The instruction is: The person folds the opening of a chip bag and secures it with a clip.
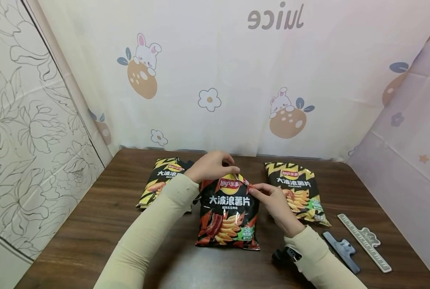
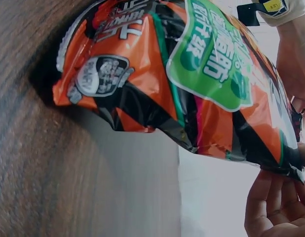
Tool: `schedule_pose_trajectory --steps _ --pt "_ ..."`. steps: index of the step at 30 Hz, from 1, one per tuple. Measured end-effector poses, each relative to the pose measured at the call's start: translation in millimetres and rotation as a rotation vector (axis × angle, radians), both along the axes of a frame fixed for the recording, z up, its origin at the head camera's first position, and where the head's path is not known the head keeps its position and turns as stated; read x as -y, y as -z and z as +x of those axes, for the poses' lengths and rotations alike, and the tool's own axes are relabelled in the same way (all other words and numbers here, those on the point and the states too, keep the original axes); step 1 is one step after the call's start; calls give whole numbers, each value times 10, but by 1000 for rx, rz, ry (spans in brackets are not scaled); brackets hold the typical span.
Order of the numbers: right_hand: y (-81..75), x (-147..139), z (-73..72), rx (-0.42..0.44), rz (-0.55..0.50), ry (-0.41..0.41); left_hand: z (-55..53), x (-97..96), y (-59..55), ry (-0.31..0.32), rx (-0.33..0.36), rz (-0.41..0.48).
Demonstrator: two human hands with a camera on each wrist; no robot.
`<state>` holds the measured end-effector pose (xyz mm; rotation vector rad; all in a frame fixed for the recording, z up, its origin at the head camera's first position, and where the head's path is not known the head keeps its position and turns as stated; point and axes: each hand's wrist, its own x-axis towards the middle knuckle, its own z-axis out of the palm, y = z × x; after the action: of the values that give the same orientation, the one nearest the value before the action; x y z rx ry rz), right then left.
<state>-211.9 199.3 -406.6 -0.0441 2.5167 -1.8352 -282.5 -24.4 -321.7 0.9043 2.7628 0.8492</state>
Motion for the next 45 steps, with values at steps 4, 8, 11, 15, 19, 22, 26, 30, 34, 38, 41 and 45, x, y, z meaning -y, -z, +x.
schedule_pose_trajectory --steps 4,8,11,15,19,22,26,30,34,38,41,45 --pt "0 9 8 6 -6 14 8 7 -23 -16 -3 -27" --pt "7 5 17 -2 5 18 8 14 -30 -32 0 -29" --pt "8 -2 31 -11 13 14 5 22 -23 -30 9 -7" --pt "2 -11 44 -21 18 4 2 23 -8 -20 20 33" --pt "-14 -22 40 -10 38 15 -7 7 13 -26 13 61" --pt "-36 -37 38 21 68 29 -11 -3 27 -28 7 83" --pt "-52 -58 46 56 89 34 -6 -8 37 -24 9 109" --pt "-44 -61 57 34 89 19 5 -7 37 -27 5 116" --pt "-20 -48 59 -2 91 2 19 3 34 -36 2 119" --pt "-10 -56 63 -14 113 -7 28 9 37 -38 3 128" --pt "0 -84 74 -33 172 -17 29 14 41 -32 0 130" --pt "14 -140 112 -58 261 -29 26 23 48 -17 -3 135"
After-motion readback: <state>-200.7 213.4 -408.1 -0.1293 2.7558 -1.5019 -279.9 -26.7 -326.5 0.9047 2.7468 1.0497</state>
